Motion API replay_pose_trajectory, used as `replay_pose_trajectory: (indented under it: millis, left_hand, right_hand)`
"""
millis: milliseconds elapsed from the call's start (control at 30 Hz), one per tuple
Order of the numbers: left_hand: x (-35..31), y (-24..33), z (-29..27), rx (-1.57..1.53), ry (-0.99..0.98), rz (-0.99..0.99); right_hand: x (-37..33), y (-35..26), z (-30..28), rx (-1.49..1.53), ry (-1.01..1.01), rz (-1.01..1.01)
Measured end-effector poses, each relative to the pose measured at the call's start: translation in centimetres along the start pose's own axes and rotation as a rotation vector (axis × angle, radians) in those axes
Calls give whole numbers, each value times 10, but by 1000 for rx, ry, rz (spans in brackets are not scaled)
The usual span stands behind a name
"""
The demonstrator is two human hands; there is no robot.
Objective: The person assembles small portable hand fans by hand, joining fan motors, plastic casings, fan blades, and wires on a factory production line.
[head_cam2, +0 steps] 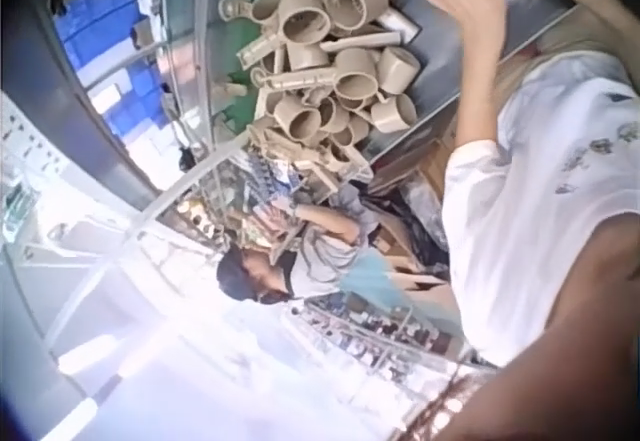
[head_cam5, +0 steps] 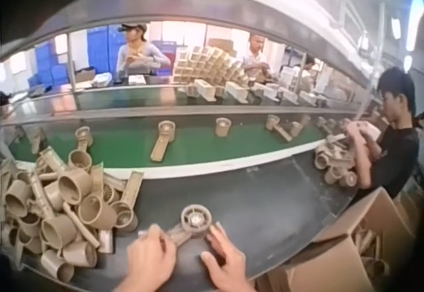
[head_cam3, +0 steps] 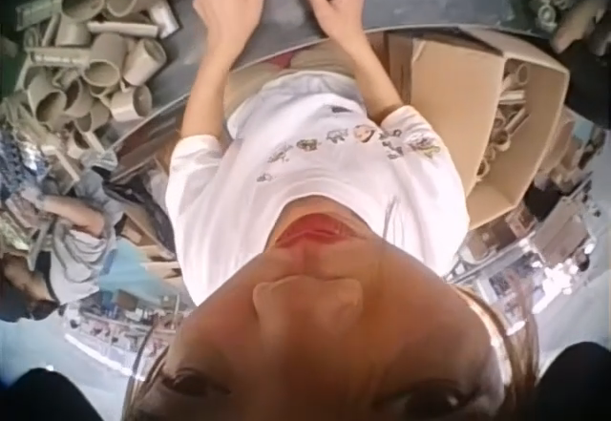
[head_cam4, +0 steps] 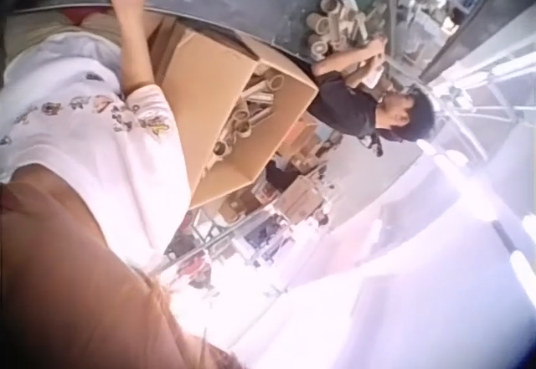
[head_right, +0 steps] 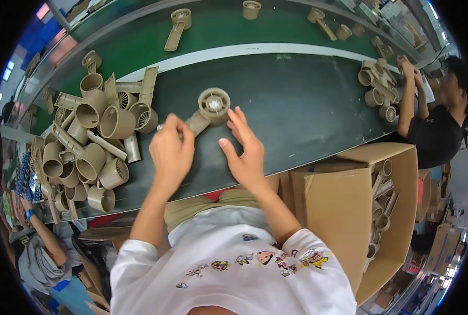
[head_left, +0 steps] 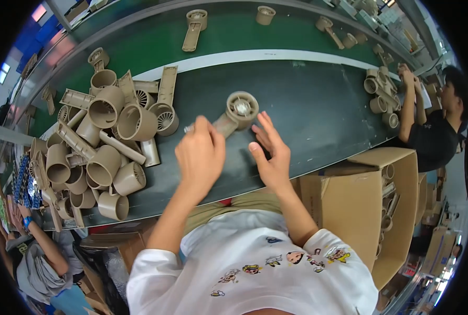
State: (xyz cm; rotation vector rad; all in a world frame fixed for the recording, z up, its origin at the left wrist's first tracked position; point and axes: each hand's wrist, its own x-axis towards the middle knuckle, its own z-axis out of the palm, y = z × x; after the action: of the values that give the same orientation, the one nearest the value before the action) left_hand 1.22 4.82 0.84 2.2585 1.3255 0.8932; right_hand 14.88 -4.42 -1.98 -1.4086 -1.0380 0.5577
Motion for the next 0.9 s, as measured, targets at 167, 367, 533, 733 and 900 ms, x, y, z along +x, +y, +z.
replay_pose_trajectory:
  millis: [167, 367, 533, 733, 900]
  left_hand:
    - [95, -2, 53, 121, 211, -67]
    - [215, -4, 129, -256, 430, -278]
    - [242, 3, 162, -29, 415, 3]
    - [282, -40, 170, 215, 248, 91]
    - [329, -66, 154, 171, 130, 298]
  right_hand:
    - [-2, 10, -9, 141, 23, 47]
    - [-5, 15, -5, 185, -22, 41]
    - [-13, 14, -22, 141, 13, 21]
    - [-14, 9, -24, 113, -45, 20]
    - [-9, 13, -25, 155, -80, 29]
